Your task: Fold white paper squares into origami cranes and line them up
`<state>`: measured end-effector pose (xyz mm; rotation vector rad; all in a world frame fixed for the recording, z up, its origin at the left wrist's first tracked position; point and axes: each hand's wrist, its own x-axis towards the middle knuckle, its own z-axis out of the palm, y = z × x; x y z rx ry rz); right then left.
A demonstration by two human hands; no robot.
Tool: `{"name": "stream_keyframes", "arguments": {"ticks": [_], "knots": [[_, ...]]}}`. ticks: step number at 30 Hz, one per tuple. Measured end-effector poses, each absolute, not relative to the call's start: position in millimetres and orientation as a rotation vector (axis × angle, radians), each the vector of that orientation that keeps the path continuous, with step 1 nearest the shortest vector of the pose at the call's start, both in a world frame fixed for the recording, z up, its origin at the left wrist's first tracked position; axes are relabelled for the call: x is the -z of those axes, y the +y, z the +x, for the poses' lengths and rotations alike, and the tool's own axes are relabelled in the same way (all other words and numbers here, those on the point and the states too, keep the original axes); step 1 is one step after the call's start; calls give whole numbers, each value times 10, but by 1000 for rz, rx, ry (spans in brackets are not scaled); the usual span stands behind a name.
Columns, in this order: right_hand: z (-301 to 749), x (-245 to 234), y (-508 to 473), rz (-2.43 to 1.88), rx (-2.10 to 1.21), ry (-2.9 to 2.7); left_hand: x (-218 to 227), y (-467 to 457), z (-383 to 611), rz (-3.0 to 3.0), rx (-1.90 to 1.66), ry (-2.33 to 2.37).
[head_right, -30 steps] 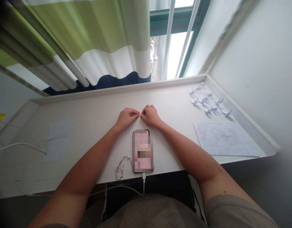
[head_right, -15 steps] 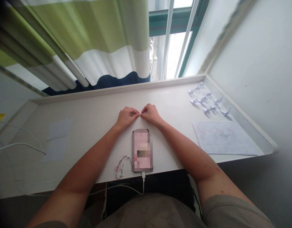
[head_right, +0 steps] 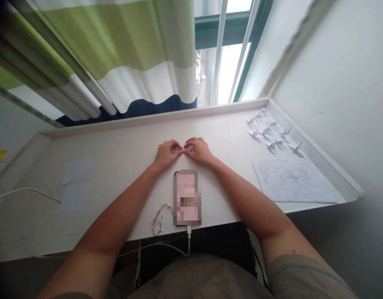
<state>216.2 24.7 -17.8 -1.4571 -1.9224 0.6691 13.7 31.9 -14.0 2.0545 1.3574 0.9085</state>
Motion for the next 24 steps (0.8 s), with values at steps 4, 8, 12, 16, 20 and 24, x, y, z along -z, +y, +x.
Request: {"name": "stream_keyframes", "arguments": {"ticks": [4,8,12,16,20,24], "knots": [[2141,173,237,-1408,-838,-1828,177,316,112,1899,-1034,1226],[2166,150,221,-1231,-1139,-1457,205,335,97,1640,-1198,1152],[2096,109,185,-1119,-1260,-1129,206,343,117,1530,-1159,1036],[2016,90,171,-1010,-1414,-1000,175,338,145,1469,-1228,1000],[1995,105,158,-929,-1531,-1005,132,336,134,1459,-1233,980],[1993,97,117,-956,-1622,-1051,101,317,119,1470,-1207,1007]]}}
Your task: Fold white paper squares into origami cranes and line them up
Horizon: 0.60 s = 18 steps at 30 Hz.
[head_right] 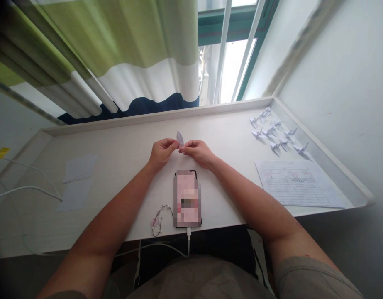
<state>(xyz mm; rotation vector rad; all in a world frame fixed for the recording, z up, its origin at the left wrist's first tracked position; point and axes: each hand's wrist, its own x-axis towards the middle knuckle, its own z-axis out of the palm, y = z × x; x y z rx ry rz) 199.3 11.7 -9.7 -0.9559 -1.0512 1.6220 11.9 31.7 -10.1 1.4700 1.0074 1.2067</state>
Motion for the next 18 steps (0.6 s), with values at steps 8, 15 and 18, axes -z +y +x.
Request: {"name": "stream_keyframes", "arguments": {"ticks": [8,15,18], "knots": [[2021,74,117,-925,-1561,-1091,96,262,134,1503,-1161,1038],[2038,100,133,-906,-1523,-1072,104,252,131,1491,-1137,964],[2024,114,137,-908,-1510,-1043,127,264,137,1459,-1161,954]]}}
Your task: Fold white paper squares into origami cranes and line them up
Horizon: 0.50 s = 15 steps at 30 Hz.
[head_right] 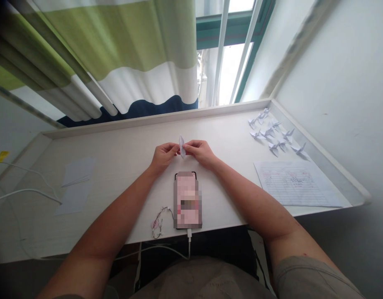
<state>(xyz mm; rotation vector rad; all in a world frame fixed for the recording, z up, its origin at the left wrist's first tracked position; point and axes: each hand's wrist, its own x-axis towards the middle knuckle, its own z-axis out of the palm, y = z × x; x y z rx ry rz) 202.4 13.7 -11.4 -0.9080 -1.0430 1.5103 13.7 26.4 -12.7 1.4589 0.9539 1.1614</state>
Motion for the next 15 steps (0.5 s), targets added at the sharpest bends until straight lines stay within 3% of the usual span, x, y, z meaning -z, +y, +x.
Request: {"name": "stream_keyframes", "arguments": {"ticks": [15], "knots": [[2028,180,157,-922,-1502,-1041,105,275,142,1329,-1113,903]]}}
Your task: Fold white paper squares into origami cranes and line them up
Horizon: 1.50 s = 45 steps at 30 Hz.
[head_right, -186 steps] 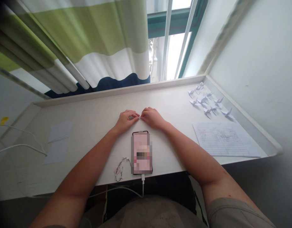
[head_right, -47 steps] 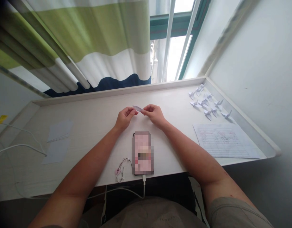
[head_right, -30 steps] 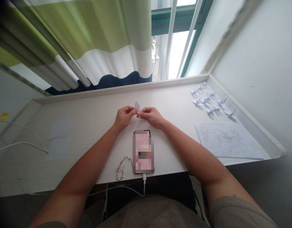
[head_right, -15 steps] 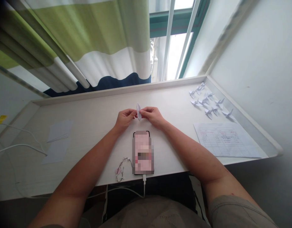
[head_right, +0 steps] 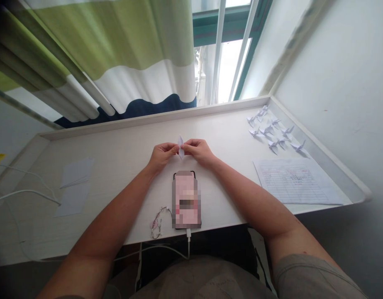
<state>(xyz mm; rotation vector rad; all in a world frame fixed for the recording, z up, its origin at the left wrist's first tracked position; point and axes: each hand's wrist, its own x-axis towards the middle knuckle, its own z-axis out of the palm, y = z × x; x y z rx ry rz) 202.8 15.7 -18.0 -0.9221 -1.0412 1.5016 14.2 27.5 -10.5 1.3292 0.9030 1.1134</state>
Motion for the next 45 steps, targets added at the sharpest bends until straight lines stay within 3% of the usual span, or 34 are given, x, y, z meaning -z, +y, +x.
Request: {"name": "stream_keyframes", "arguments": {"ticks": [14,45], "knots": [[1997,145,117,-941,-1252,-1267,78,260,97,1371,-1122,846],[2001,97,83,-963,-1254,-1282,120,232,168,1438,-1188,965]]}}
